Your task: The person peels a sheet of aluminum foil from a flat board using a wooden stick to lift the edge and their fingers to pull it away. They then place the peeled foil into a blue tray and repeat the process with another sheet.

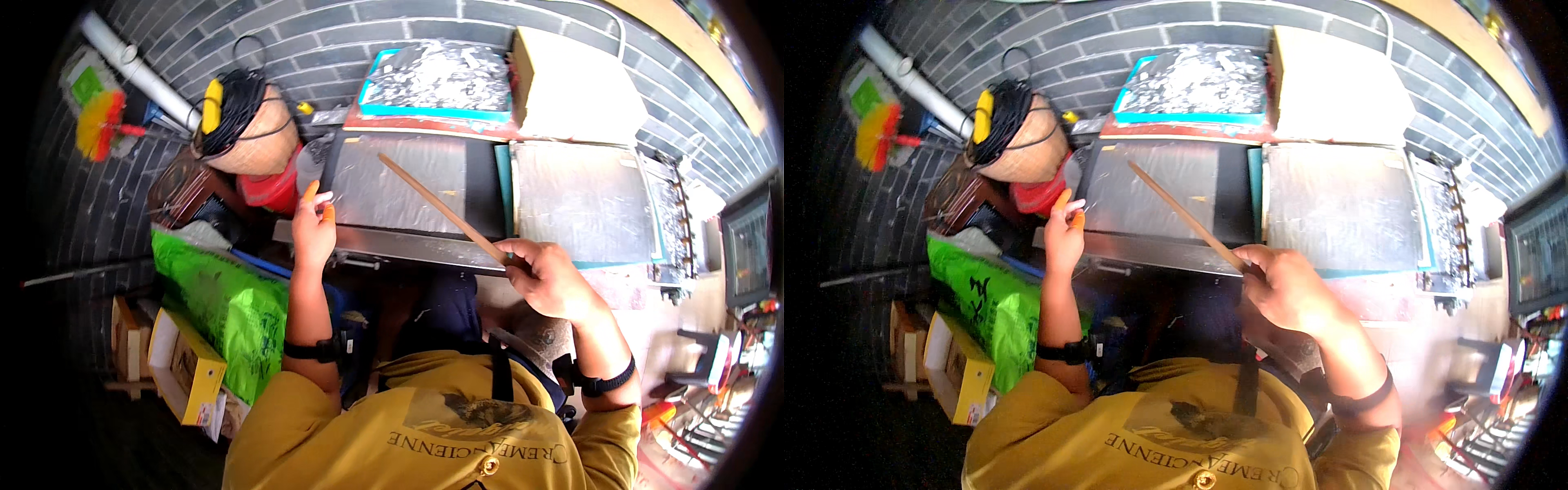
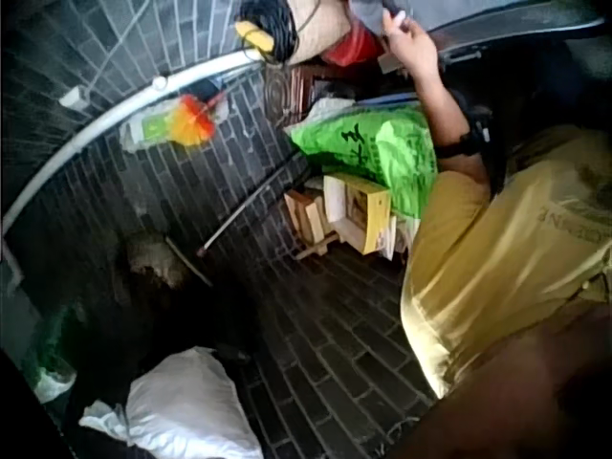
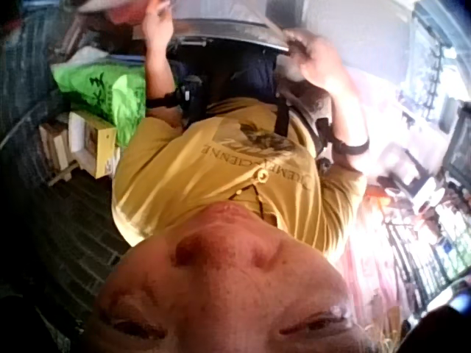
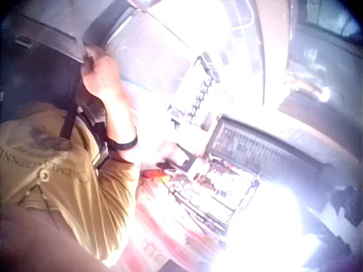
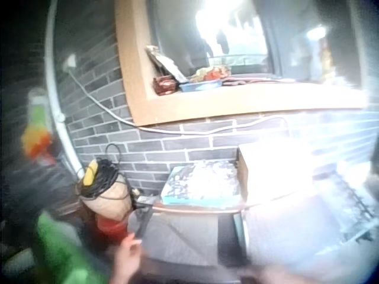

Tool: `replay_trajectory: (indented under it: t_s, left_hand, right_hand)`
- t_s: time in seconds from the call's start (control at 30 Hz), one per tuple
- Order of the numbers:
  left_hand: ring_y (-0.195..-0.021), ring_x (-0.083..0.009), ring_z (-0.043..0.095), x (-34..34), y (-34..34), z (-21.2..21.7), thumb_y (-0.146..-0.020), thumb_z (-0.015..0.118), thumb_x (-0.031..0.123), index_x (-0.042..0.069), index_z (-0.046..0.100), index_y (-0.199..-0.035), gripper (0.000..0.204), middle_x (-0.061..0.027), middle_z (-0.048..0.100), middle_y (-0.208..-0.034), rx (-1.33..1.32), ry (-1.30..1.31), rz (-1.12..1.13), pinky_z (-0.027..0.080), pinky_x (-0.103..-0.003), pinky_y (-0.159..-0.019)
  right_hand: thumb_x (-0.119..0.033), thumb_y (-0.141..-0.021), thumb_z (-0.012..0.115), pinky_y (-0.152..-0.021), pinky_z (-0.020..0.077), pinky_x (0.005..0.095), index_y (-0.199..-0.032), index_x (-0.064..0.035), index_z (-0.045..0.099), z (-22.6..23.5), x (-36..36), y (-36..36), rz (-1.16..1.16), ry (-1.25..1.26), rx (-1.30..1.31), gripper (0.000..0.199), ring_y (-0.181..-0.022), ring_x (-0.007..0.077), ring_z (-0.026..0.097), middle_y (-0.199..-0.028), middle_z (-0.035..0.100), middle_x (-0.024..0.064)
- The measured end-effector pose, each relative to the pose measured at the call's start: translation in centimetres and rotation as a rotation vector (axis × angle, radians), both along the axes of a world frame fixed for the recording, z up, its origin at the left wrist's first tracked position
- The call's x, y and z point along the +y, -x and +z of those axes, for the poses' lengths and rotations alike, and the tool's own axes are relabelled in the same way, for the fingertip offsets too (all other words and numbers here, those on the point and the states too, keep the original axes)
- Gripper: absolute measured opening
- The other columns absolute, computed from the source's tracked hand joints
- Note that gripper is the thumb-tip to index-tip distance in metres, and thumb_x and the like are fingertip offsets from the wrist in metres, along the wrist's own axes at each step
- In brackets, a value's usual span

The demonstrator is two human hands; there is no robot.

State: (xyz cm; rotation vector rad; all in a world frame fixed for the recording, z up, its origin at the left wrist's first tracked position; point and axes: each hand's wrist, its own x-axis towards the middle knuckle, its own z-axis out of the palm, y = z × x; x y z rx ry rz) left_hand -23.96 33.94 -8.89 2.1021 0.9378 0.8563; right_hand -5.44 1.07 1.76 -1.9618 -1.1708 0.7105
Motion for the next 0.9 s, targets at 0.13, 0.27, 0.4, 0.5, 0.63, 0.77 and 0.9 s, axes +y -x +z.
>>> replay_trajectory:
  t_s: [0.13,0.27,0.4,0.5,0.63,0.77,0.9]
  left_hand:
    - [-0.089,-0.0152,0.060,-1.9,-3.9,-0.4,-0.085,0.057,0.003,0.004,0.047,-0.129,0.045,-0.0113,0.064,-0.109,-0.061,0.054,-0.159,0.048,-0.028,-0.078]
    - [-0.091,-0.0199,0.063,-4.4,-9.7,0.4,-0.083,0.060,0.007,0.002,0.047,-0.127,0.047,-0.0143,0.064,-0.109,-0.102,0.131,-0.311,0.051,-0.031,-0.077]
    - [-0.096,-0.0188,0.061,-7.6,-13.2,2.2,-0.086,0.058,0.006,0.005,0.046,-0.129,0.045,-0.0120,0.063,-0.113,-0.005,0.174,-0.398,0.048,-0.031,-0.084]
    - [-0.096,-0.0182,0.061,-8.7,-13.9,2.3,-0.087,0.057,0.005,0.005,0.047,-0.129,0.044,-0.0110,0.063,-0.113,0.021,0.151,-0.393,0.048,-0.031,-0.084]
    - [-0.090,-0.0179,0.063,-7.8,-12.9,-1.1,-0.086,0.055,0.002,0.003,0.050,-0.125,0.040,-0.0113,0.065,-0.107,-0.092,0.262,-0.289,0.050,-0.030,-0.080]
    - [-0.091,-0.0168,0.062,-8.0,-11.8,-2.3,-0.086,0.056,0.002,0.003,0.049,-0.126,0.041,-0.0106,0.064,-0.107,-0.104,0.405,-0.298,0.049,-0.028,-0.080]
    - [-0.089,-0.0174,0.063,-7.6,-12.4,-1.4,-0.085,0.059,0.005,0.003,0.049,-0.127,0.043,-0.0108,0.064,-0.104,-0.098,0.390,-0.335,0.049,-0.029,-0.079]
  right_hand:
    - [-0.002,-0.081,0.057,-0.062,0.0466,0.0311,-0.110,0.0044,0.058,0.3,-2.3,-0.8,-0.158,-0.020,0.107,0.030,-0.064,0.0191,0.057,-0.072,0.062,0.0159]
    - [0.000,-0.084,0.056,-0.055,0.0429,0.0263,-0.109,0.0034,0.059,0.7,-4.9,-1.8,-0.296,-0.064,0.160,0.026,-0.061,0.0082,0.049,-0.069,0.059,0.0056]
    - [0.001,-0.084,0.056,-0.053,0.0406,0.0242,-0.109,0.0027,0.059,0.2,-7.2,-1.8,-0.401,-0.152,0.125,0.025,-0.060,0.0063,0.047,-0.068,0.058,0.0032]
    - [0.003,-0.086,0.055,-0.052,0.0402,0.0231,-0.109,0.0034,0.058,0.2,-9.3,-1.7,-0.434,-0.149,0.170,0.024,-0.062,0.0059,0.049,-0.074,0.060,0.0032]
    - [0.006,-0.087,0.053,-0.060,0.0417,0.0204,-0.110,0.0035,0.057,0.3,-11.7,-1.2,-0.483,-0.150,0.306,0.023,-0.069,0.0048,0.051,-0.082,0.061,0.0020]
    - [0.007,-0.087,0.053,-0.065,0.0419,0.0193,-0.110,0.0042,0.056,0.7,-12.6,-1.1,-0.482,-0.162,0.343,0.023,-0.074,0.0044,0.050,-0.083,0.060,-0.0001]
    - [0.007,-0.087,0.053,-0.060,0.0383,0.0187,-0.105,0.0038,0.057,1.0,-13.0,-1.8,-0.517,-0.176,0.309,0.019,-0.069,0.0032,0.047,-0.078,0.056,-0.0025]
